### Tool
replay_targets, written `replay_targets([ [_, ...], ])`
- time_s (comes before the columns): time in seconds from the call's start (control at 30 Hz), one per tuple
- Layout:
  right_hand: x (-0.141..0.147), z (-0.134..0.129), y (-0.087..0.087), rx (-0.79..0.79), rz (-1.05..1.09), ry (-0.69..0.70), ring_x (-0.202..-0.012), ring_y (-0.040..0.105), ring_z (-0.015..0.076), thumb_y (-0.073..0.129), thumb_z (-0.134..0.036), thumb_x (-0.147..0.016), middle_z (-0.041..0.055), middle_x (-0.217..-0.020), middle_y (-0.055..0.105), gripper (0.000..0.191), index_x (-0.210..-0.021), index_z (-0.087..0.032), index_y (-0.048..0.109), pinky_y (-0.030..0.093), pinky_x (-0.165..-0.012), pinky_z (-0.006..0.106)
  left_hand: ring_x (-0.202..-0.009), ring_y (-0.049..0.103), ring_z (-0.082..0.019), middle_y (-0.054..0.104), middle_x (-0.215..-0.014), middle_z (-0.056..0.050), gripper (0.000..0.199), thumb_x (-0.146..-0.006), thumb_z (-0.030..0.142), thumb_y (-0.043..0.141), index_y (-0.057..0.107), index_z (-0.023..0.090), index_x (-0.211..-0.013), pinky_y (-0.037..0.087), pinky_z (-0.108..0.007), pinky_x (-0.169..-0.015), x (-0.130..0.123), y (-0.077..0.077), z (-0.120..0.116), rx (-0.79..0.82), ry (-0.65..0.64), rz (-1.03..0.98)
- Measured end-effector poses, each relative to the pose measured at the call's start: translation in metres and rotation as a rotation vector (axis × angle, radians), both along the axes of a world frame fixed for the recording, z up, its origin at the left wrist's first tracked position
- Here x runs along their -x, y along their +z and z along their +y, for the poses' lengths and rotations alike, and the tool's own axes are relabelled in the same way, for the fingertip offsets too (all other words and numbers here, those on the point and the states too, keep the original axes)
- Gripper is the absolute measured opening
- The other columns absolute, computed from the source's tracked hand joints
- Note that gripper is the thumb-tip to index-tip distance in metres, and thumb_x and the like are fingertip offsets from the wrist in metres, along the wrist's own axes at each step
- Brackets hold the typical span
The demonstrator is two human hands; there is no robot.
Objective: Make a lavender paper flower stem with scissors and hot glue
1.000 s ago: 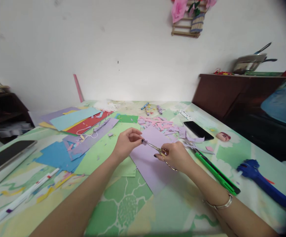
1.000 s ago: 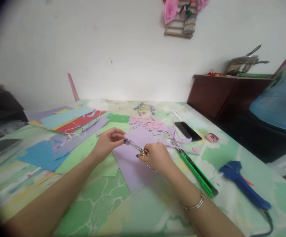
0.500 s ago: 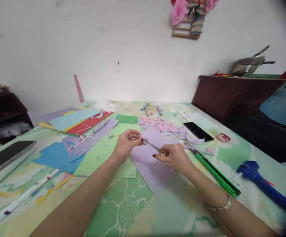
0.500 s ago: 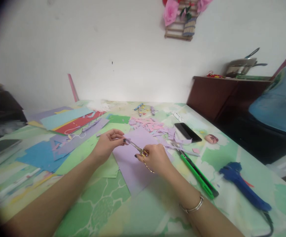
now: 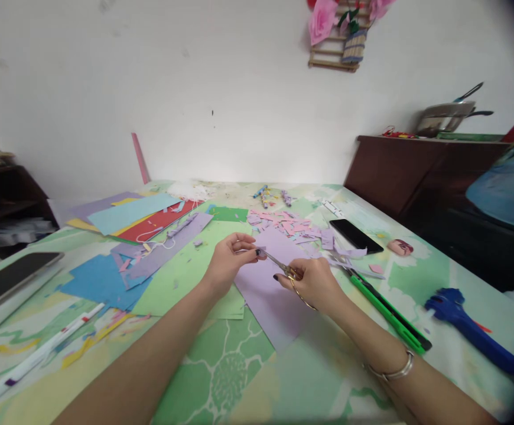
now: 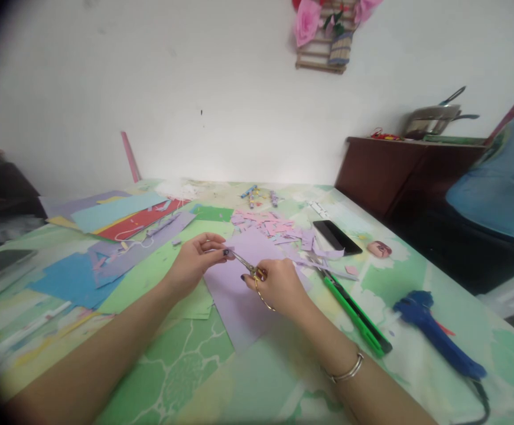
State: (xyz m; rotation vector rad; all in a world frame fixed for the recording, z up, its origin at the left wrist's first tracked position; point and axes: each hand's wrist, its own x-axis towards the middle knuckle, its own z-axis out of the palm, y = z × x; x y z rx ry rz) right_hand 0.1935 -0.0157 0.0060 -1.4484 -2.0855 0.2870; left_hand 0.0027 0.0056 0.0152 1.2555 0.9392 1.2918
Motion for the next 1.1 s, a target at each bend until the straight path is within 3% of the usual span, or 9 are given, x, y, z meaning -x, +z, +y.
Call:
replay_targets([
  [0.3,0.0034,-0.0032,-0.0003,-0.015,0.003,-0.031,-0.044,0.035,0.0077,0.06,-0.038,-0.071,-0.0044,-0.044,0.044,0.032,-0.051,-0.017,0.048,0.025,-0.047,0.02,-0.07,0.067,-0.018,0.067,-0.069,-0.002,0.026,-0.062,0.014,0.072,0.057,0.014,-0.083,0.048,-0.031,-0.071,-0.0007,0.0014,-0.0003,0.062,0.004,-0.073],
  [1.1,0.0061,-0.0037,-0.0044,-0.048,0.049,-0.038,-0.044,0.03,0.0075,0.059,-0.037,-0.072,-0.0052,-0.042,0.04,0.036,-0.048,-0.018,0.039,0.023,-0.047,0.021,-0.067,0.066,-0.015,0.068,-0.067,-0.002,0.025,-0.06,0.01,0.073,0.057,0.013,-0.08,0.047,-0.031,-0.073,-0.0045,0.0018,-0.0014,0.095,-0.033,-0.173],
])
